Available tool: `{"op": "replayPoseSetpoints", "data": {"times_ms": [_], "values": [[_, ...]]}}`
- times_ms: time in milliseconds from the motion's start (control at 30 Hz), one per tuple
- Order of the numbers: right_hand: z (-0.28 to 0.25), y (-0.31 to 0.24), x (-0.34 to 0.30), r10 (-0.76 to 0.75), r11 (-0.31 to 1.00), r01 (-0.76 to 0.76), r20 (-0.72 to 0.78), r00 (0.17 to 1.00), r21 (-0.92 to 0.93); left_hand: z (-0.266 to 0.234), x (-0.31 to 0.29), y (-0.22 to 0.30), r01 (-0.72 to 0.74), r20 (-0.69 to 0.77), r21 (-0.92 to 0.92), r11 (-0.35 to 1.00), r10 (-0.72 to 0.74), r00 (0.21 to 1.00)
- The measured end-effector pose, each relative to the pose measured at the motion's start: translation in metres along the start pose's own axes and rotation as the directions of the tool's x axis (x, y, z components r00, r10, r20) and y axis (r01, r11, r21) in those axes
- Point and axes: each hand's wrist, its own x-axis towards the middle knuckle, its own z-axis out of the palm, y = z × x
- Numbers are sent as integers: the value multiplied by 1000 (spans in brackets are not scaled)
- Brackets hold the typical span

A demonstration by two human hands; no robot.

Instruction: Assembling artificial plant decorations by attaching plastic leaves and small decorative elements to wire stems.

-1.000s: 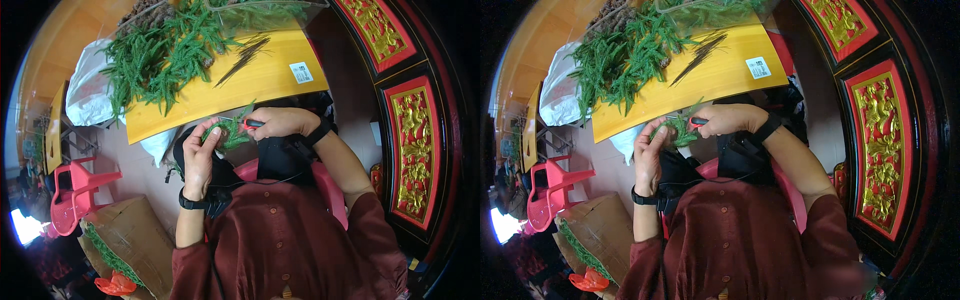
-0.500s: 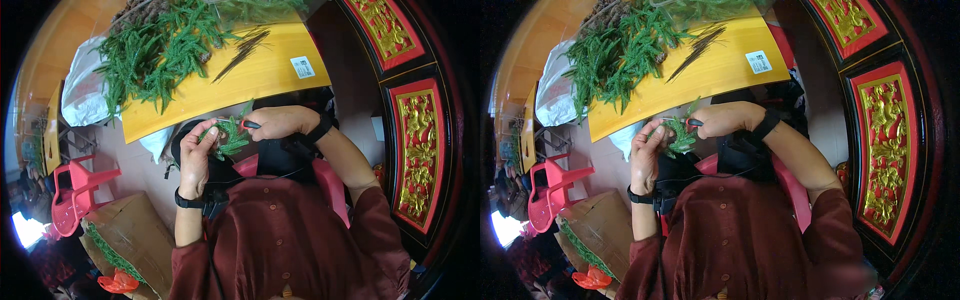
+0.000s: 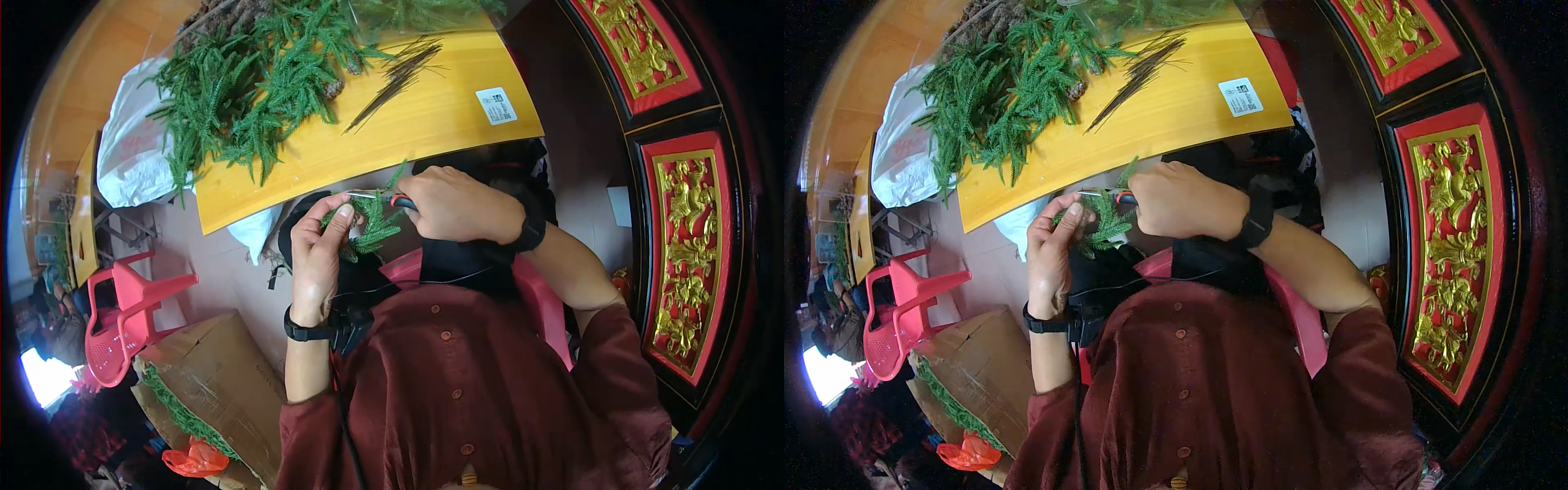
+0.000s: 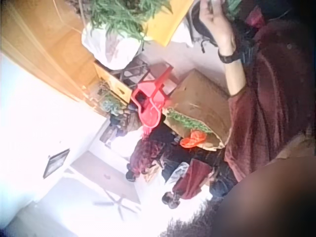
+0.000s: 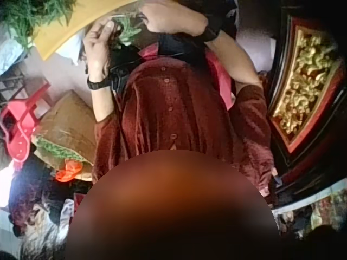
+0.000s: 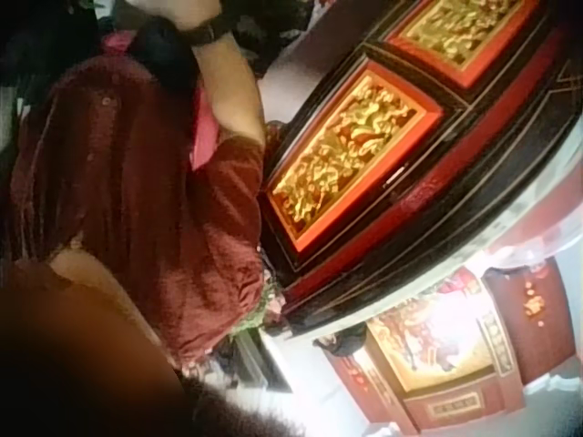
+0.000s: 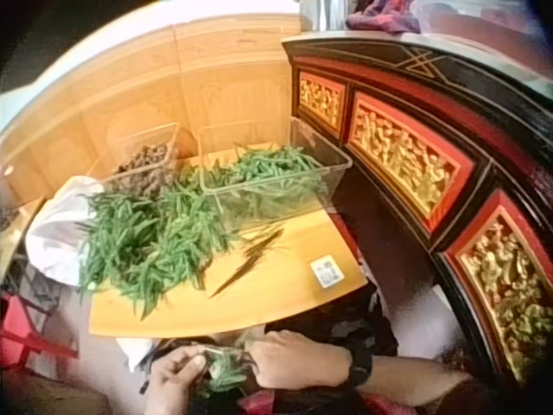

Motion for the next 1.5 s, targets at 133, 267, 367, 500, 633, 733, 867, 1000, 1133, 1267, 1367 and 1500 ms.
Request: {"op": "replayPoseSetpoints", "data": {"times_ms": [133, 267, 367, 500, 633, 733, 867, 1000, 1133, 1267, 1367, 1500], "values": [[1, -7, -7, 3, 1000, -6, -165, 986, -19, -5, 2, 8, 56, 28, 21, 998, -57, 998], [-9, -11, -7, -61, 995, 74, -180, 982, 62, 0, -3, 23, 78, 50, -37, 996, -76, 996], [-15, -15, -12, -49, 998, 54, -210, 976, 17, 2, -5, 32, 96, 83, -43, 994, -93, 992], [-39, -33, -21, -46, 997, 31, -222, 974, -71, 2, -10, 54, 134, 141, 18, 991, -135, 981], [-57, -64, -27, -10, 986, -30, -237, 972, -164, 5, -17, 59, -114, 36, 255, 960, 108, 993], [-65, -86, -30, 3, 978, -52, -241, 971, -201, 9, -26, 69, -381, 18, 551, 743, 446, 895], [-80, -105, -31, 51, 969, -106, -237, 970, -223, 4, -39, 95, -431, 14, 589, 684, 525, 851], [-117, -110, -31, 11, 982, -95, -457, 889, -161, 1, -53, 121, -412, -97, 505, 759, 524, 846], [-179, -105, -18, 112, 982, -184, -690, 715, -31, -15, -61, 132, -401, -74, 539, 741, 516, 854], [-237, -72, 1, 285, 898, -434, -843, 456, 69, -17, -59, 133, -408, -37, 510, 758, 493, 869], [-257, -41, 15, 426, 814, -549, -838, 340, 191, -16, -56, 132, -432, -13, 474, 767, 497, 868], [-246, -27, 18, 498, 788, -546, -815, 296, 283, -25, -53, 132, -401, -28, 477, 782, 470, 882]]}}
